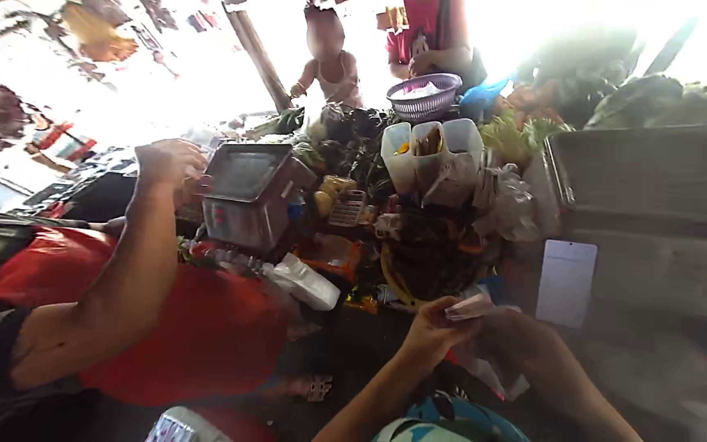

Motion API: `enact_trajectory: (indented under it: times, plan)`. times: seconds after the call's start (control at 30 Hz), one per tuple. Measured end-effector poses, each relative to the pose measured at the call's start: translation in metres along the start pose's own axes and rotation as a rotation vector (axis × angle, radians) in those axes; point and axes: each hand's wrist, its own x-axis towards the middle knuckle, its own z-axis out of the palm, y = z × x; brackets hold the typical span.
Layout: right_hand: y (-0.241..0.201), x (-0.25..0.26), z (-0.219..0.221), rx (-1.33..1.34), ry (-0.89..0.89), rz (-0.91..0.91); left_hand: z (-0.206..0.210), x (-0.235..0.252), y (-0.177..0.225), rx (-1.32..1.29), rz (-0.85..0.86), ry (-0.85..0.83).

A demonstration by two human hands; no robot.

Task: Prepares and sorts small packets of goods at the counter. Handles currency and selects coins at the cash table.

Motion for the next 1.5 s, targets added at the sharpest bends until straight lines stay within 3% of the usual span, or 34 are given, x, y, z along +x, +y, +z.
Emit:
enact_trajectory:
  times: [0.1,0.27,0.4,0.53,0.7,0.9,0.97,1.07,1.2,1.3,1.4,1.5]
  plan:
    - [-0.001,0.005,0.013,0.077,-0.002,0.003,0.016,-0.009,-0.019,-0.221,-0.088,-0.002]
    - [0.006,0.001,0.028,0.227,-0.018,0.317,0.014,-0.006,-0.005,-0.414,-0.147,0.083]
    - [-0.013,-0.003,0.032,0.208,0.008,0.321,0.01,-0.003,0.013,-0.504,-0.147,0.166]
    - [0.01,-0.009,0.04,0.234,0.054,0.206,0.01,0.001,0.011,-0.526,-0.102,0.155]
    - [0.01,-0.009,0.044,0.239,0.106,0.197,0.019,0.002,0.002,-0.379,-0.204,0.208]
    - [0.01,-0.004,0.032,0.015,-0.051,0.179,0.009,0.008,0.009,-0.269,-0.07,0.214]
    - [0.003,0.002,0.024,-0.105,0.014,0.109,0.003,0.008,0.012,-0.004,0.014,0.226]
    - [-0.006,0.009,0.013,-0.239,0.131,-0.048,-0.004,0.005,0.005,0.339,0.054,0.108]
    - [-0.014,0.014,0.009,-0.45,0.192,-0.187,0.002,-0.001,-0.002,0.321,-0.038,0.097]
    - [-0.017,0.016,0.01,-0.353,0.11,-0.159,-0.003,-0.004,0.0,0.287,-0.129,0.045]
    - [-0.014,0.016,0.007,-0.151,-0.104,-0.036,-0.011,-0.006,-0.003,0.341,-0.161,-0.049]
    - [-0.008,0.017,0.008,-0.28,-0.168,-0.042,-0.011,-0.007,-0.003,0.434,-0.183,-0.142]
